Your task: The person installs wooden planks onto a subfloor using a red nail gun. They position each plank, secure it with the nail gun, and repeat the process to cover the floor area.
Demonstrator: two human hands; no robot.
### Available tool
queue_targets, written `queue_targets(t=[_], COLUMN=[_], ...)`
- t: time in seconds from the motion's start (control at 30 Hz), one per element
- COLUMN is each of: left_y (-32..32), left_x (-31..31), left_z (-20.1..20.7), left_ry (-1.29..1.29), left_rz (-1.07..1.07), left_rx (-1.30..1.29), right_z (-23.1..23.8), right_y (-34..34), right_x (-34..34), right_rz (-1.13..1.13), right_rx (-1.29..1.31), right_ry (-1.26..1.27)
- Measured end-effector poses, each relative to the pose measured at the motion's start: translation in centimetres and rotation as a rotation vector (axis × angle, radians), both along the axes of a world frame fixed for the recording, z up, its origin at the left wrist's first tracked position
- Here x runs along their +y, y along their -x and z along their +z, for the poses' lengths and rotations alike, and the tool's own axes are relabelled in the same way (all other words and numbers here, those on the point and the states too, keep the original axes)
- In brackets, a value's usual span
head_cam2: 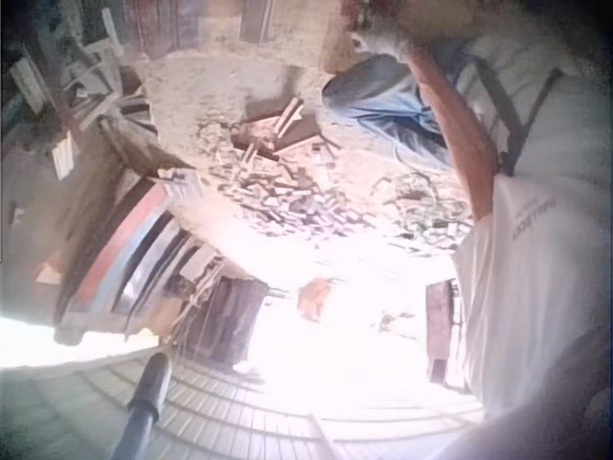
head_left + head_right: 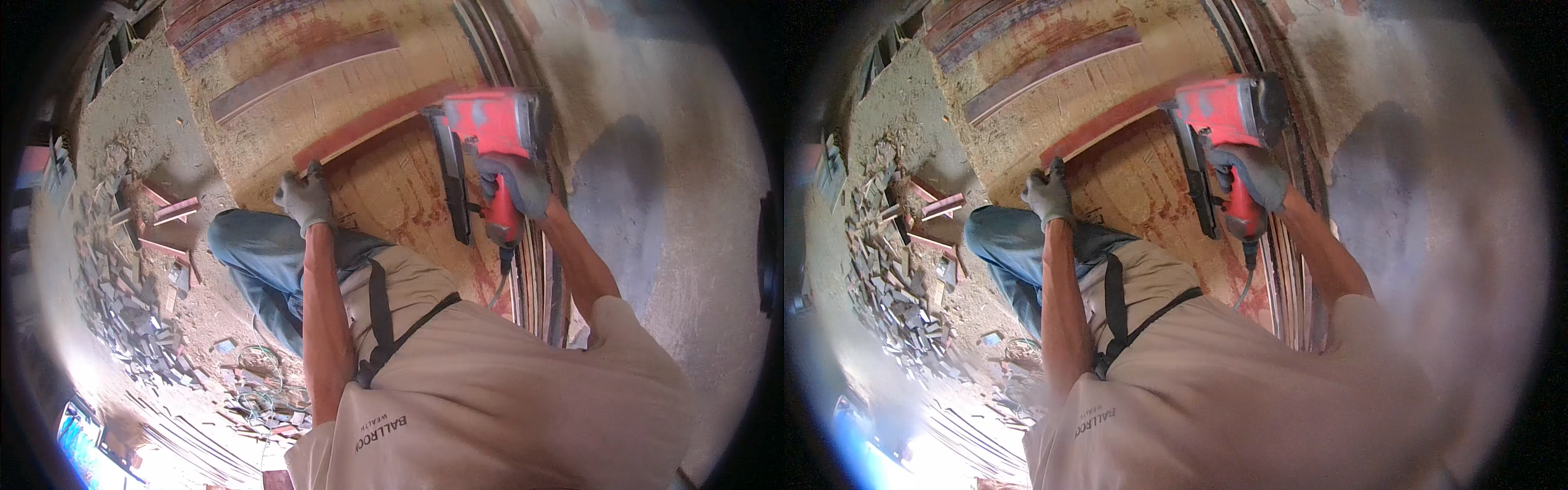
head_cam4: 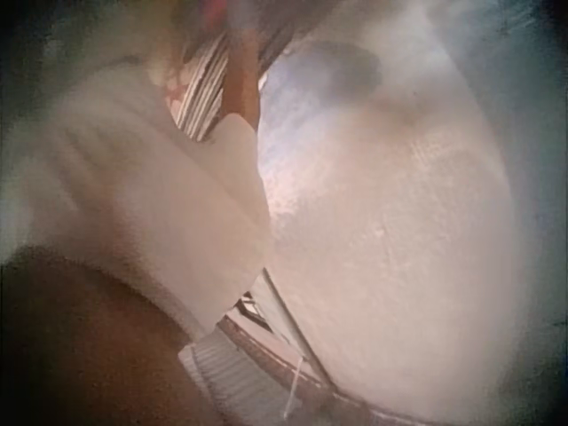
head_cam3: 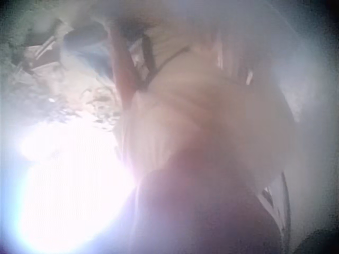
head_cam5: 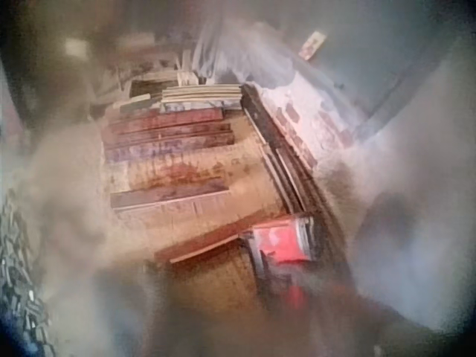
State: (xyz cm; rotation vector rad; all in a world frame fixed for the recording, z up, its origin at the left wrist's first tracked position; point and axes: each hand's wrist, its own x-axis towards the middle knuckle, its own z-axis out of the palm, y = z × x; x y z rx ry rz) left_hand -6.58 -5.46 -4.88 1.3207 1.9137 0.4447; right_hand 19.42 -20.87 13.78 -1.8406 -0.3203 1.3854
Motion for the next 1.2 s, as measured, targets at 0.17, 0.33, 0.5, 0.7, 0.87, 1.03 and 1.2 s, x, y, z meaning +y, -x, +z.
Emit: queue_targets(t=[0.17,0.33,0.5,0.7,0.87,1.03,1.2], left_y=[-0.2,1.0,0.1,-0.4,-0.2,-0.4,-0.3], left_x=[0.8,0.0,-0.9,-1.5,-1.3,-1.1,-1.1], left_z=[0.8,-0.7,-0.1,1.0,0.4,0.1,1.1], left_ry=[0.11,0.236,0.546,0.637,0.663,0.678,0.651], left_rz=[-0.035,0.296,0.548,0.612,0.626,0.642,0.631], left_rx=[0.205,-0.666,-0.979,-0.983,-0.971,-0.944,-0.919], right_z=[0.0,-0.3,-0.3,-1.0,-2.4,-3.9,-4.1], right_y=[-0.3,0.1,1.0,1.6,2.0,1.6,1.2], right_x=[-1.1,-1.4,-1.3,-0.9,-0.5,-0.7,-1.2], right_rz=[0.096,0.054,0.185,0.289,0.414,0.421,0.351], right_rx=[-0.089,-0.01,0.003,-0.049,-0.203,-0.227,-0.062], right_ry=[0.059,0.077,0.11,0.142,0.036,-0.037,0.091])
